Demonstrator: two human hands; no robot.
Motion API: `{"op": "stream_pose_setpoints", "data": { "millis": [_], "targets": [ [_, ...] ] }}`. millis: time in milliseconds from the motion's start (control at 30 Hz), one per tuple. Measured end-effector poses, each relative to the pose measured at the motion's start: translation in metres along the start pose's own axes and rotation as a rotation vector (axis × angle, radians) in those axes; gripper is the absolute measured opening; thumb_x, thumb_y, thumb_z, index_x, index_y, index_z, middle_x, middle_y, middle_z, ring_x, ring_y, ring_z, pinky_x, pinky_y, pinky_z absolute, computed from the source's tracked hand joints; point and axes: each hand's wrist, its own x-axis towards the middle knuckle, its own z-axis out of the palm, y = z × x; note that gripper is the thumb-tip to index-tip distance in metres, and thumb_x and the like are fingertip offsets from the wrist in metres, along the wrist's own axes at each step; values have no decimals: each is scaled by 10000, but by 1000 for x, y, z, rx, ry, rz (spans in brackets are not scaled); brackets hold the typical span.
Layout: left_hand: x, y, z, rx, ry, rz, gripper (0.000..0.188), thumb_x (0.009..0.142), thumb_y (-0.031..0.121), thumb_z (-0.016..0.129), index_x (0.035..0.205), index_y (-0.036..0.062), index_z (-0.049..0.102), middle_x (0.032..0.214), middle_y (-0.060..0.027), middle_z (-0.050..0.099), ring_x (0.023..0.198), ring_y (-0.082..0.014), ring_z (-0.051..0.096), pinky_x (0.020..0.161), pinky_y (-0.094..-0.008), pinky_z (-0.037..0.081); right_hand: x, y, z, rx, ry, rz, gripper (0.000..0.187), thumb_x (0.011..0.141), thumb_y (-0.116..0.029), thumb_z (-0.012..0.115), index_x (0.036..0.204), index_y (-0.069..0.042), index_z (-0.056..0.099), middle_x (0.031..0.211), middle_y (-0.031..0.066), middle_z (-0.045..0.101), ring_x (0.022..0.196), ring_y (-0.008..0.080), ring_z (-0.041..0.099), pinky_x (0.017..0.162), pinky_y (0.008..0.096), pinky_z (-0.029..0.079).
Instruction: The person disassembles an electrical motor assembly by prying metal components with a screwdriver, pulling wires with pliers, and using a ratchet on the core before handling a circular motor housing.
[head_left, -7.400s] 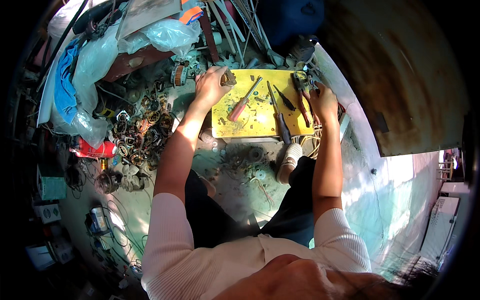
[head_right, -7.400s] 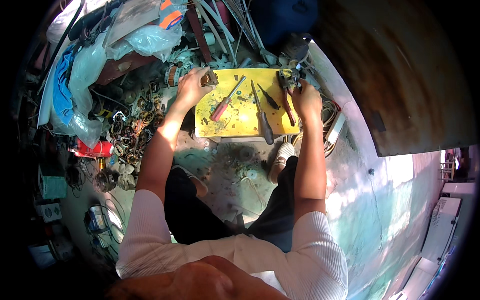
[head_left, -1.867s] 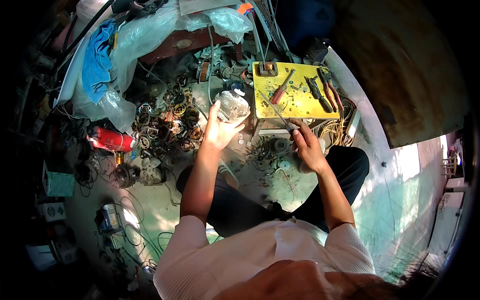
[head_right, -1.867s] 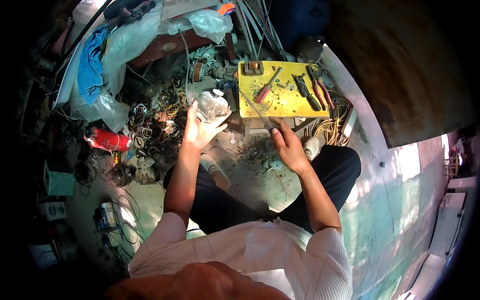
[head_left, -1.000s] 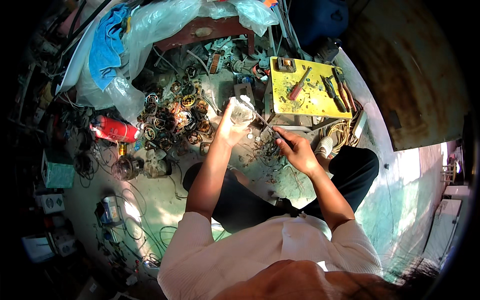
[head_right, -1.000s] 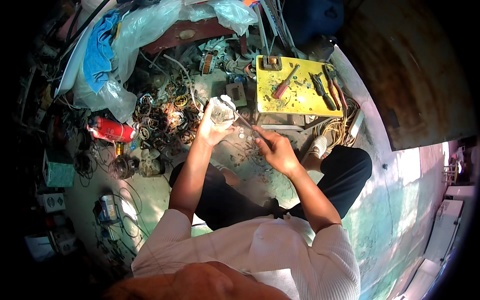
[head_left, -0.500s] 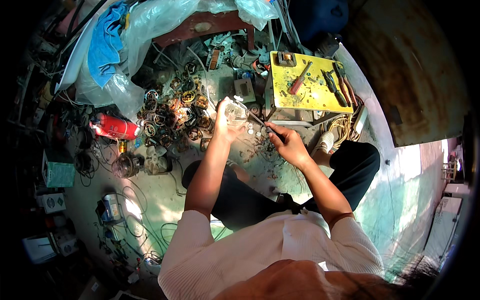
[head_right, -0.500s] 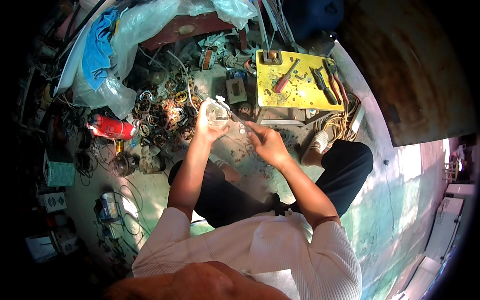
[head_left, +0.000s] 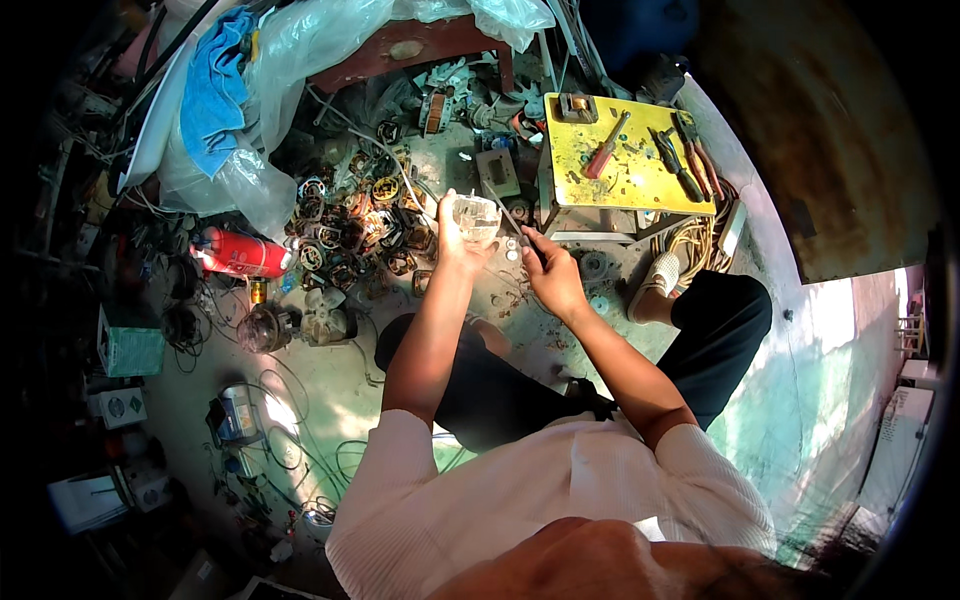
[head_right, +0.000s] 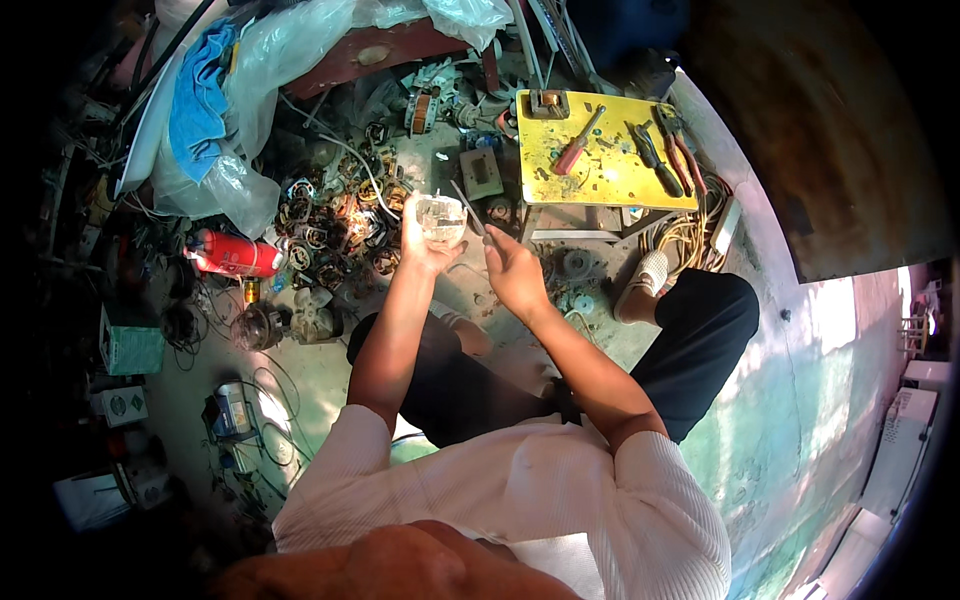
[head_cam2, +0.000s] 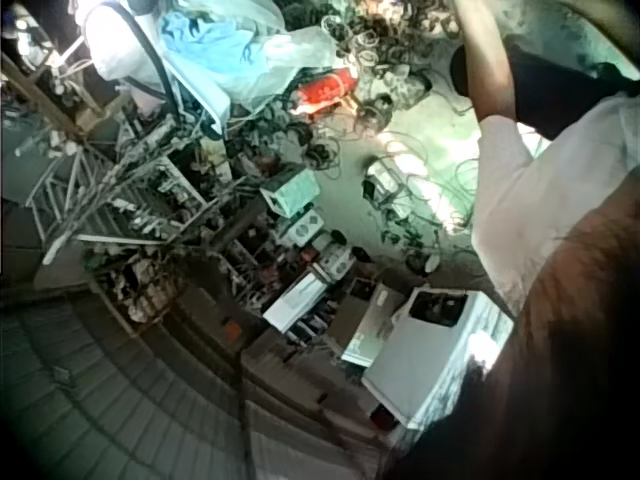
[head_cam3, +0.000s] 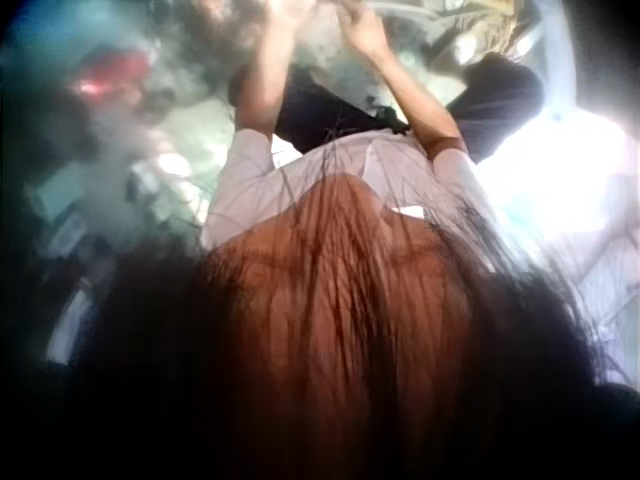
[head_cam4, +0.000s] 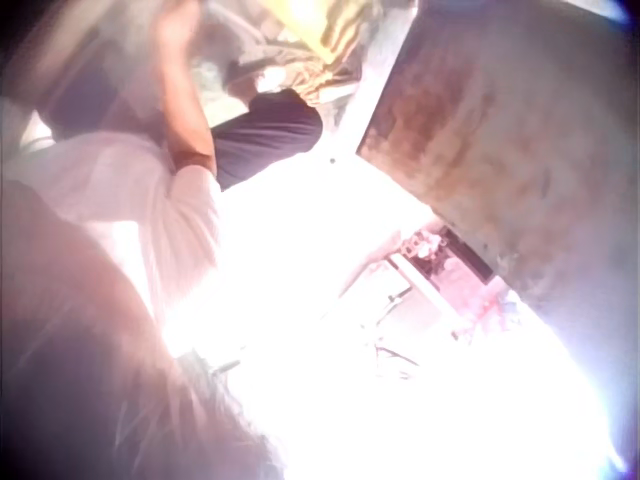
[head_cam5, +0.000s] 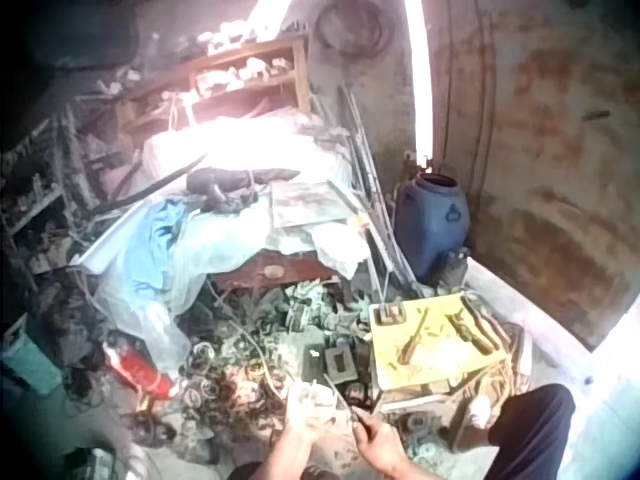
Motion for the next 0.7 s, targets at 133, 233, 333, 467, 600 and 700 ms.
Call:
{"op": "stream_pose_setpoints", "data": {
  "millis": [133,233,333,467,600,700],
  "targets": [
    [-3,14,0,57,-16,17,578,777,697,540,1117,235,610,1092,-18,671,1015,-230,621,1063,-537,192,-7,-9,-32,16,3,-15,363,955,-167,563,1296,-50,524,869,70,625,718,132,534,677,260,447],
    [-6,15,5,53,-128,-27,544,799,685,533,1084,235,642,1060,-20,686,1019,-242,622,1023,-535,252,-11,-8,-53,79,42,51,371,947,-179,550,1284,-27,513,1015,190,658,884,301,649,823,351,488],
    [-16,12,14,65,-253,-70,562,846,672,483,1113,205,644,1091,-43,681,1050,-271,614,989,-544,302,-5,2,-76,-27,240,-98,379,958,-196,524,1292,-17,509,1060,200,617,954,327,610,863,374,464],
    [-26,7,37,106,-280,-79,679,855,689,458,1255,151,562,1203,-86,629,1143,-283,565,1078,-559,202,27,17,-131,-316,530,-183,412,926,-171,545,1310,-25,511,1126,203,574,1030,352,578,884,398,457],
    [-25,5,50,87,-343,-78,724,838,666,503,1315,121,511,1273,-138,580,1219,-344,515,1133,-575,51,73,46,-200,-621,728,-231,453,869,-137,597,1314,-81,533,1088,193,599,991,368,598,851,423,479],
    [-23,4,59,104,-355,-62,707,837,630,517,1322,116,503,1285,-139,572,1229,-352,506,1139,-562,49,102,65,-250,-716,717,-220,392,842,-135,625,1233,-115,595,1023,165,643,947,377,616,822,439,494]
  ]
}}
